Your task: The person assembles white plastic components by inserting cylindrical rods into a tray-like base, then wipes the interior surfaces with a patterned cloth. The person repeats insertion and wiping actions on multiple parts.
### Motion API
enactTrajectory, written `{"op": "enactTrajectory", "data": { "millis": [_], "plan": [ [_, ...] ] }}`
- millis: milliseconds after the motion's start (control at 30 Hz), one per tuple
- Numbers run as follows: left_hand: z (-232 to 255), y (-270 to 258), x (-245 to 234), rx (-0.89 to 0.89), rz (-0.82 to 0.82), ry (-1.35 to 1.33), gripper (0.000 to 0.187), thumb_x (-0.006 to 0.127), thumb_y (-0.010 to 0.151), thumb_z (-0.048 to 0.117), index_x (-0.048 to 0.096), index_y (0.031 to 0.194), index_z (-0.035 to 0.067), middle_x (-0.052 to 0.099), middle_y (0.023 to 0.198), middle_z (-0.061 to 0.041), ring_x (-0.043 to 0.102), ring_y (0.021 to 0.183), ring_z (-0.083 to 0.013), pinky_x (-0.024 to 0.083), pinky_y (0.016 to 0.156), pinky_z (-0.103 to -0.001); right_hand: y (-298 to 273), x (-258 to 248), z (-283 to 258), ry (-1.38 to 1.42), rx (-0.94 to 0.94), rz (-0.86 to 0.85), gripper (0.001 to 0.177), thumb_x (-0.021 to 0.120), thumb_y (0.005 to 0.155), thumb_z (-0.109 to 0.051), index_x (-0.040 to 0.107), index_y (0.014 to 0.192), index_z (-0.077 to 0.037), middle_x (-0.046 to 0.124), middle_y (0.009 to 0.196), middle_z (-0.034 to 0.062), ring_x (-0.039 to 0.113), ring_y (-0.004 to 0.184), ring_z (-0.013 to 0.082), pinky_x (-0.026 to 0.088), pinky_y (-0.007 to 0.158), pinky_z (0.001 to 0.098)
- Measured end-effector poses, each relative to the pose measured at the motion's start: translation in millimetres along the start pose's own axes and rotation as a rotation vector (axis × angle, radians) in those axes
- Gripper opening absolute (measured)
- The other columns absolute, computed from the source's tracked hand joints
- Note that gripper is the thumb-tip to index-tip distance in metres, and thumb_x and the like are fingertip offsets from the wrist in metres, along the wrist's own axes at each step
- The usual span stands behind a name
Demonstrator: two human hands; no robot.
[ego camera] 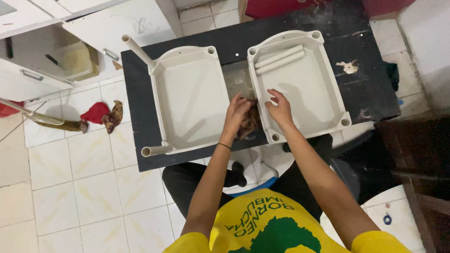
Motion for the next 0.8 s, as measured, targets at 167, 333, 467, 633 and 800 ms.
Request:
{"op": "enactTrajectory", "data": {
  "millis": [167, 333, 467, 633, 800],
  "plan": [
    [-16, 41, 15, -0.045, 0.029, -0.081, 0.078, 0.067, 0.094, 0.022, 0.027, 0.159, 0.007, 0.044, 0.154, -0.022, 0.052, 0.136, -0.0305, 0.046, 0.109, -0.04, 35, 2, 17, -0.165, -0.064, 0.003, 0.057, 0.068, 0.083, -0.006, 0.062, 0.139, -0.011, 0.051, 0.155, 0.0155, 0.064, 0.123, 0.0298, 0.053, 0.102, 0.0371],
    [-29, 67, 32, -0.053, 0.12, 0.153, 0.079, 0.071, 0.091, 0.022, 0.033, 0.158, 0.005, 0.046, 0.155, -0.025, 0.048, 0.143, -0.0334, 0.042, 0.113, -0.042, 70, 4, 27, -0.385, -0.261, -0.013, 0.062, 0.071, 0.08, -0.005, 0.061, 0.14, -0.007, 0.047, 0.155, 0.0224, 0.049, 0.14, 0.0404, 0.042, 0.113, 0.0449],
    [-46, 76, 38, -0.12, 0.153, 0.282, 0.075, 0.071, 0.091, 0.022, 0.037, 0.157, 0.006, 0.051, 0.153, -0.022, 0.052, 0.141, -0.0327, 0.038, 0.116, -0.039, 93, 9, 28, -0.484, -0.275, -0.063, 0.067, 0.066, 0.078, -0.001, 0.055, 0.144, -0.007, 0.041, 0.157, 0.0248, 0.047, 0.138, 0.0442, 0.043, 0.111, 0.0469],
    [-71, 86, 38, -0.08, 0.109, 0.13, 0.077, 0.07, 0.09, 0.016, 0.033, 0.157, 0.004, 0.049, 0.152, -0.023, 0.052, 0.14, -0.0339, 0.041, 0.115, -0.04, 118, 17, 26, -0.632, -0.263, -0.147, 0.071, 0.06, 0.077, 0.004, 0.055, 0.146, -0.009, 0.039, 0.16, 0.0243, 0.051, 0.132, 0.0445, 0.046, 0.107, 0.0477],
    [-76, 82, 38, -0.086, 0.157, 0.163, 0.076, 0.072, 0.089, 0.015, 0.036, 0.154, 0.001, 0.054, 0.148, -0.026, 0.057, 0.134, -0.0361, 0.046, 0.109, -0.041, 126, 20, 26, -0.83, -0.333, -0.136, 0.06, 0.067, 0.076, 0.003, 0.066, 0.134, -0.014, 0.057, 0.134, 0.0139, 0.059, 0.117, 0.0371, 0.051, 0.093, 0.0483]
  ]
}}
Point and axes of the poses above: each hand's wrist, its own y-axis towards the middle knuckle, its own x-axis out of the palm, z = x × y, the point moved 1 cm from there along y, towards the middle knuckle
